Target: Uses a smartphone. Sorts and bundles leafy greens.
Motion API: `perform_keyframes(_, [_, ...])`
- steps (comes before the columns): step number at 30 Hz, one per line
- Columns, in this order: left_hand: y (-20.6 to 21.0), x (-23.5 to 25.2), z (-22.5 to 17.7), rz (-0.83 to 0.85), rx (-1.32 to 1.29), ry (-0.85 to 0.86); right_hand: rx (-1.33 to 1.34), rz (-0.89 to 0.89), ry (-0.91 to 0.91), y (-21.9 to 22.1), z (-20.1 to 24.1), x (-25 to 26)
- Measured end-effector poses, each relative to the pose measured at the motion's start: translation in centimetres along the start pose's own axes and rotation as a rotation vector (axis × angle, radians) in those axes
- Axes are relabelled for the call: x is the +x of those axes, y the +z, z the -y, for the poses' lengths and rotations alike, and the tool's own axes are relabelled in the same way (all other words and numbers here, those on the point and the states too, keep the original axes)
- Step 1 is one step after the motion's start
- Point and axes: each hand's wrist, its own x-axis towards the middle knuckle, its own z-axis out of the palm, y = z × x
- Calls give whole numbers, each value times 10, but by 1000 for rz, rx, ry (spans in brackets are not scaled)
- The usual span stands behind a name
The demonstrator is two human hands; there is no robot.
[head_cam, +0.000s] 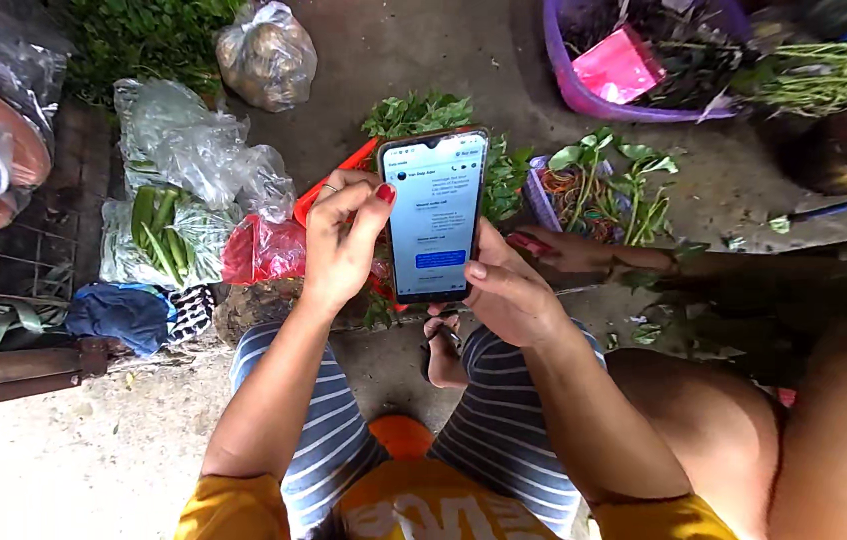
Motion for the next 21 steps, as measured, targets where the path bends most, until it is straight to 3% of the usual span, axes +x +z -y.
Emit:
perform_keyframes(3, [-2,-5,-5,124,-16,44,100,57,-72,-3,1,-2])
perform_keyframes(7, [1,-11,-15,235,-30,-28,129,51,-144,-6,3,-1])
perform_keyframes(16, [7,-12,-5,89,-98,-32,69,-15,-83,1,1,1])
perform_keyframes(21, [15,-13,-4,-68,57,-47,2,-30,-75,6,-2,3])
